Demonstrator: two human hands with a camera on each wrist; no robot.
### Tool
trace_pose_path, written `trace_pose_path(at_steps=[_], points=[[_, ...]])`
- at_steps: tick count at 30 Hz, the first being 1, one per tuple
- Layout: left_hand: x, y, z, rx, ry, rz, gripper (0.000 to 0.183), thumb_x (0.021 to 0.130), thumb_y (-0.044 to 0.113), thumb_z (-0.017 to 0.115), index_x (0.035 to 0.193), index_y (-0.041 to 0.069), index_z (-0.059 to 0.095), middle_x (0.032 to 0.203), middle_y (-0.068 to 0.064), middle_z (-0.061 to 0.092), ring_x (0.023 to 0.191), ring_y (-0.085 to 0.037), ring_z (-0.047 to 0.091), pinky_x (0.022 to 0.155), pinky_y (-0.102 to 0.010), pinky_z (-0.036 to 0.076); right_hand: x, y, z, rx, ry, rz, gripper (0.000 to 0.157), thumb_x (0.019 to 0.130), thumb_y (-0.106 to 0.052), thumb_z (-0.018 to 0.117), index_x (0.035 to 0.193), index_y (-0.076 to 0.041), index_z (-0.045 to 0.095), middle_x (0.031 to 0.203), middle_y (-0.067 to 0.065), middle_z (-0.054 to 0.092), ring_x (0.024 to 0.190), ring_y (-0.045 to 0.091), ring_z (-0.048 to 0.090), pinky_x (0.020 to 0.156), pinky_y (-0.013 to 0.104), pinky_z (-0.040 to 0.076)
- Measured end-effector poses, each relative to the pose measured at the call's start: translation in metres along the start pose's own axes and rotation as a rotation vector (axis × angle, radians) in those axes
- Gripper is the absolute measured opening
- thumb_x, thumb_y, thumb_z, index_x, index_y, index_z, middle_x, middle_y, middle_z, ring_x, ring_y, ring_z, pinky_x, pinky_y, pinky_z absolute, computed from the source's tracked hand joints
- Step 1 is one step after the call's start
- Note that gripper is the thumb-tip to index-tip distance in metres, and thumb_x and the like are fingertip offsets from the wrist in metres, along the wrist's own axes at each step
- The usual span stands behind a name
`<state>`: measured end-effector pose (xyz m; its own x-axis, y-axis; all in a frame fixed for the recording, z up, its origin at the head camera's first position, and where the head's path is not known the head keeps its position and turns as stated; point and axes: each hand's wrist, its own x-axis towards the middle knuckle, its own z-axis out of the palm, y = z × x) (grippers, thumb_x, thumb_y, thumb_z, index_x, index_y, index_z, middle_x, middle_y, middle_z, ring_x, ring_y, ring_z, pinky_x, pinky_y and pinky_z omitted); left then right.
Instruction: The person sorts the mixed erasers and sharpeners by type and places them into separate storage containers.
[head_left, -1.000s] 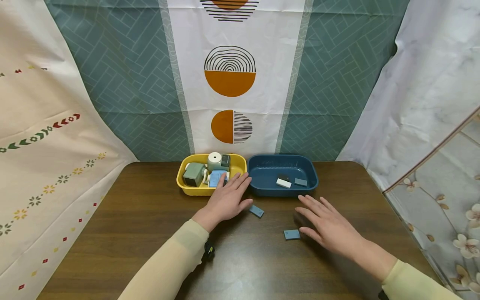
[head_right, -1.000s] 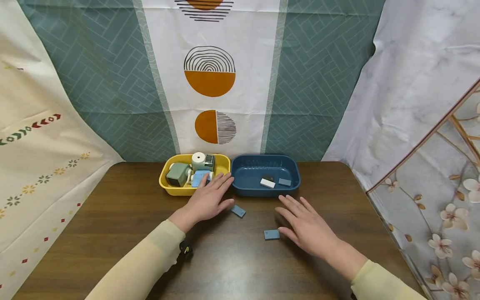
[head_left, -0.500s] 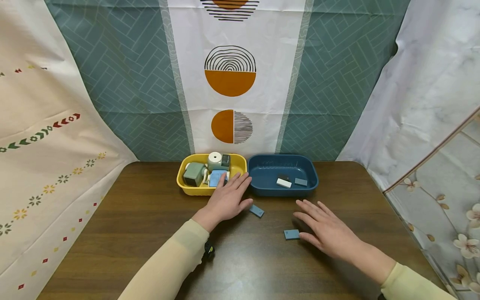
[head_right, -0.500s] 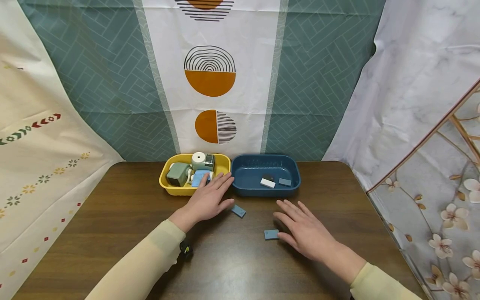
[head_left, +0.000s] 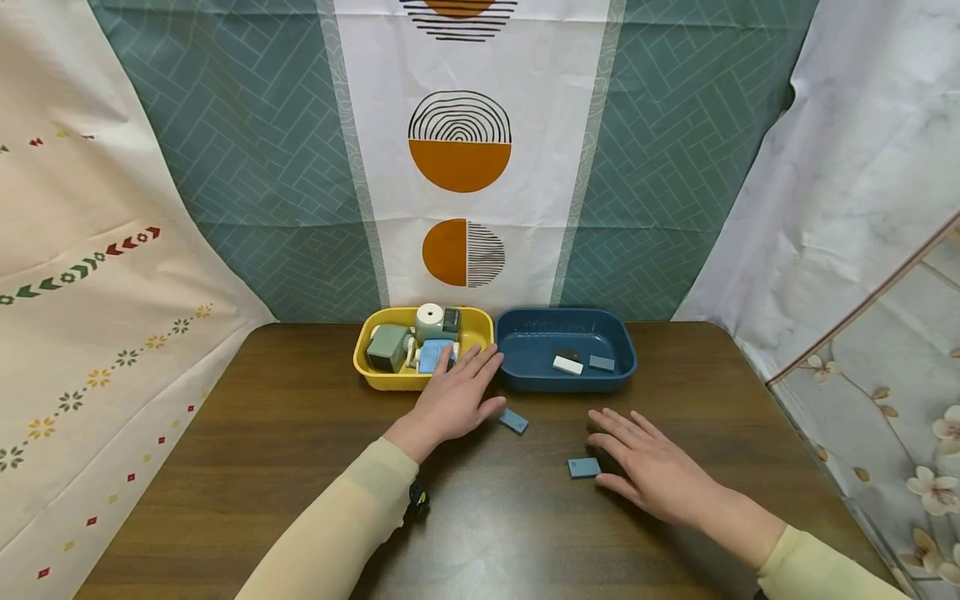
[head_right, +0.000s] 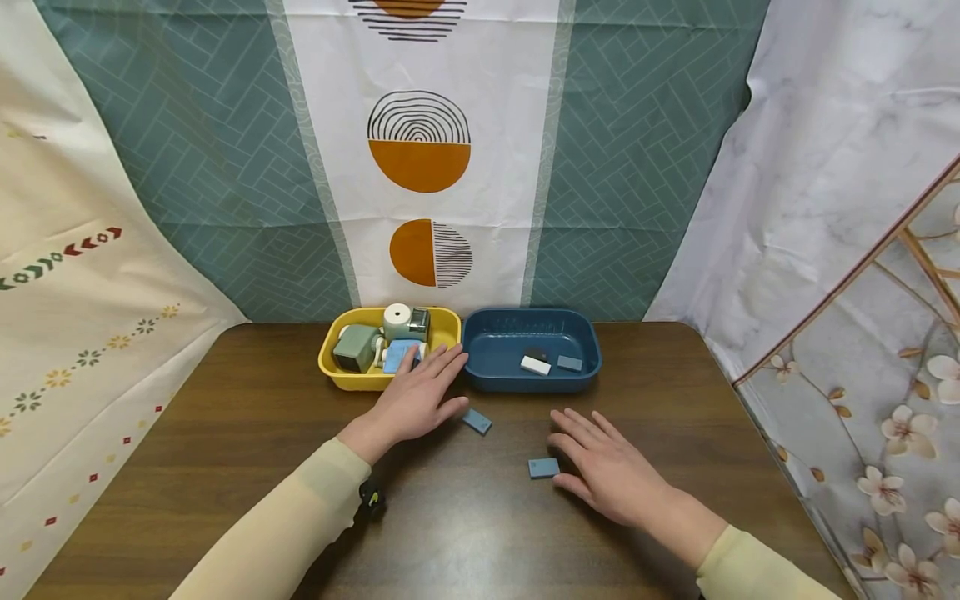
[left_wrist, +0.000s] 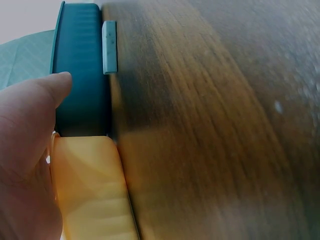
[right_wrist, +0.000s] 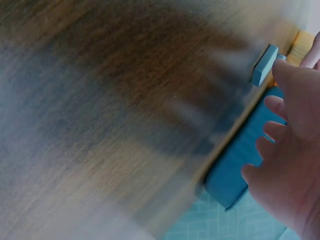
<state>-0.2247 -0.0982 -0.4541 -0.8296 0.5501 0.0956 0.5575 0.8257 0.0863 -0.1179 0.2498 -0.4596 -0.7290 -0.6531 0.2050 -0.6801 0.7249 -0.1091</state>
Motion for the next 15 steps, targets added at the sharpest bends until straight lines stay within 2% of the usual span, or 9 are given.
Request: trace_pose_path(at_steps=[8,15], points=[[0.0011,-0.0011,0.0012,-0.003,-0.007,-0.004,0.077,0.114,0.057,0.054,0.176,0.017,0.032,0.183,-0.001,0.023,0.168,-0.028,0.021,0.134,-0.063,0.002,0.0006,-0.0001,0.0030,0.012,-0.016,0.005,0.051,0.101,-0.036,0.083,0.141,-0.006,0.069,0.166,0.019,0.052,0.155,0.041,0.047,0.122,0.069,0.038],[0.0000,-0.0007,0.0015,0.002,0.004,0.001,0.077,0.114,0.057,0.055,0.176,0.017,0.033,0.183,-0.002,0.025,0.168,-0.028,0.021,0.134,-0.063,0.003,0.0011,-0.0016,0.0035,0.016,-0.020,0.006,0.045,0.101,-0.033,0.084,0.135,-0.007,0.069,0.167,0.019,0.051,0.154,0.042,0.048,0.121,0.069,0.038]])
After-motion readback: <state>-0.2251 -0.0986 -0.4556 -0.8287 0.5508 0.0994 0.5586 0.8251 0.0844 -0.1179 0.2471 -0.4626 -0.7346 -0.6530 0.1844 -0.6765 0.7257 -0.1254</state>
